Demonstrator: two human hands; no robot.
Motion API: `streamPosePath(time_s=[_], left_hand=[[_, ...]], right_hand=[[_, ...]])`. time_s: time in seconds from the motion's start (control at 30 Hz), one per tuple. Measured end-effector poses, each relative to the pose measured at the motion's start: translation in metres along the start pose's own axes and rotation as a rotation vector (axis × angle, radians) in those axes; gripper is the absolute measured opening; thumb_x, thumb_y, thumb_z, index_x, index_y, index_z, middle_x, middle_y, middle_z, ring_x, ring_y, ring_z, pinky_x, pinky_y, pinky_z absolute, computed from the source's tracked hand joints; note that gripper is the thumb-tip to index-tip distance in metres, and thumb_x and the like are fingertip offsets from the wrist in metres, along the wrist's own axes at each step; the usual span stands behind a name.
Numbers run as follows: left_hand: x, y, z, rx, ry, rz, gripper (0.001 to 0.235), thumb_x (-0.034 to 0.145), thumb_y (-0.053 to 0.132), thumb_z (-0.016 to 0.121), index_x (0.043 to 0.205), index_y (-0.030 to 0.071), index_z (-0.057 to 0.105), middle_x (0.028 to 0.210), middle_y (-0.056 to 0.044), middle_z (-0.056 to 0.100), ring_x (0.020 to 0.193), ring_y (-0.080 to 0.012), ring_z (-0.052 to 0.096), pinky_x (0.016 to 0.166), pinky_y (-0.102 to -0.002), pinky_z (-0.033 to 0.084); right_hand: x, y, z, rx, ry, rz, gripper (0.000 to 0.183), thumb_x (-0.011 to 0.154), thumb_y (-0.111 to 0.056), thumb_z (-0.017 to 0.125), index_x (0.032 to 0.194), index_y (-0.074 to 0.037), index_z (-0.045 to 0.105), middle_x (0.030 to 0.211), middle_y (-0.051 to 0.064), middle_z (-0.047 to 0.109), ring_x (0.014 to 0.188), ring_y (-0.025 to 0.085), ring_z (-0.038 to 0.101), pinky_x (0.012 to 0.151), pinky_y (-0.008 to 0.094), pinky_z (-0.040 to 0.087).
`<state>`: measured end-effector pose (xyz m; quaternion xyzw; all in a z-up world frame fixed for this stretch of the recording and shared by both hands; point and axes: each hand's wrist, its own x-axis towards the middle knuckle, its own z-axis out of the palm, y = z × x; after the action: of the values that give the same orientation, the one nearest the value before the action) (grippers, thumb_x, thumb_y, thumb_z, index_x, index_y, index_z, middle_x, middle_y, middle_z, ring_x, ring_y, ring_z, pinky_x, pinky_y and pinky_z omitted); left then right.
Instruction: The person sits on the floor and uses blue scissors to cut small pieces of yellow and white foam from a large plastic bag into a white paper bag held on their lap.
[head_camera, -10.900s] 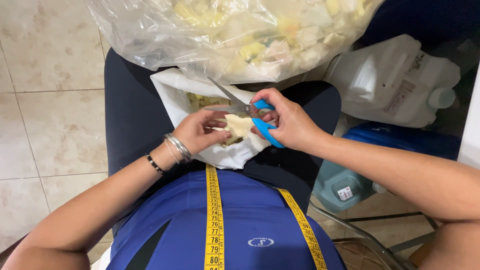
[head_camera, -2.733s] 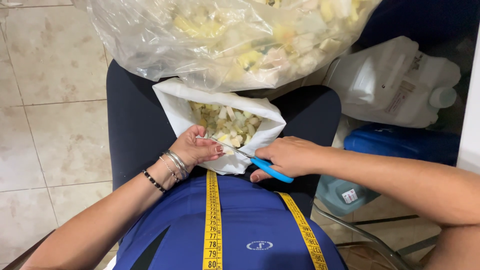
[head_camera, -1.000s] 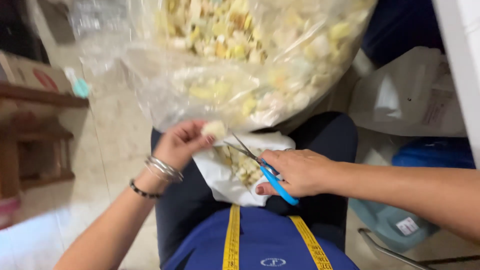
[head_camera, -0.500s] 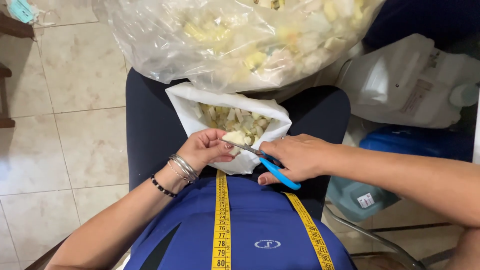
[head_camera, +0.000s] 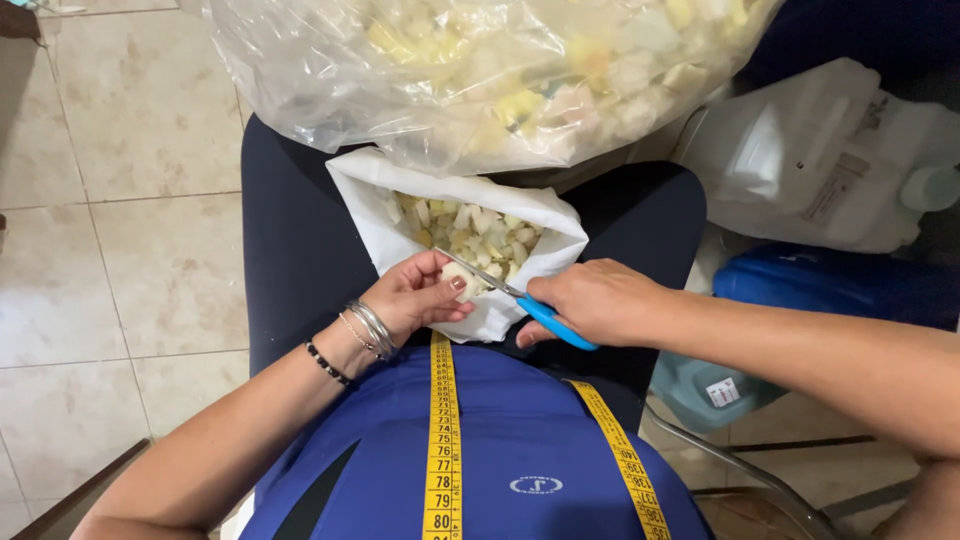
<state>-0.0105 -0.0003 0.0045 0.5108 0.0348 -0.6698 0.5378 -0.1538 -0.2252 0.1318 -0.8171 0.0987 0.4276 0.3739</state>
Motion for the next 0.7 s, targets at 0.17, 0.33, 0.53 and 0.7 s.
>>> streamPosePath(time_s=[0.17,0.33,0.53,0.7], left_hand=[[0.011,-0.011,-0.024,0.06,0.089,0.076,0.039,0.082,0.008,0.085,0.115,-0.002,0.068,0.087,-0.011,0.071,0.079,-0.0196,0.076,0.069,-0.026,0.067],[0.008,-0.007,-0.012,0.053,0.053,0.028,0.036,0.082,0.007,0.085,0.112,-0.005,0.07,0.086,-0.013,0.073,0.078,-0.0192,0.076,0.07,-0.026,0.066],[0.012,-0.012,-0.003,0.069,-0.022,-0.023,0.032,0.08,0.004,0.085,0.105,-0.009,0.07,0.083,-0.017,0.075,0.073,-0.0206,0.076,0.065,-0.028,0.067],[0.017,-0.017,-0.016,0.069,0.005,-0.021,0.03,0.081,0.005,0.085,0.103,-0.008,0.069,0.082,-0.018,0.074,0.073,-0.023,0.077,0.065,-0.03,0.068]], right_hand=[[0.001,0.008,-0.006,-0.007,-0.103,0.041,0.069,0.085,-0.08,0.048,0.108,-0.016,0.06,0.094,0.017,0.072,0.102,0.039,0.071,0.086,0.052,0.056],[0.001,0.011,-0.003,-0.026,-0.121,-0.04,0.071,0.081,-0.082,0.054,0.11,-0.017,0.06,0.098,0.016,0.072,0.106,0.039,0.07,0.088,0.054,0.056],[0.002,0.008,-0.001,-0.043,-0.046,-0.094,0.069,0.085,-0.079,0.052,0.109,-0.014,0.061,0.091,0.019,0.072,0.1,0.042,0.07,0.087,0.056,0.055],[0.002,0.006,-0.004,-0.056,-0.048,-0.046,0.067,0.087,-0.079,0.049,0.108,-0.017,0.062,0.085,0.018,0.072,0.096,0.041,0.071,0.086,0.053,0.055]])
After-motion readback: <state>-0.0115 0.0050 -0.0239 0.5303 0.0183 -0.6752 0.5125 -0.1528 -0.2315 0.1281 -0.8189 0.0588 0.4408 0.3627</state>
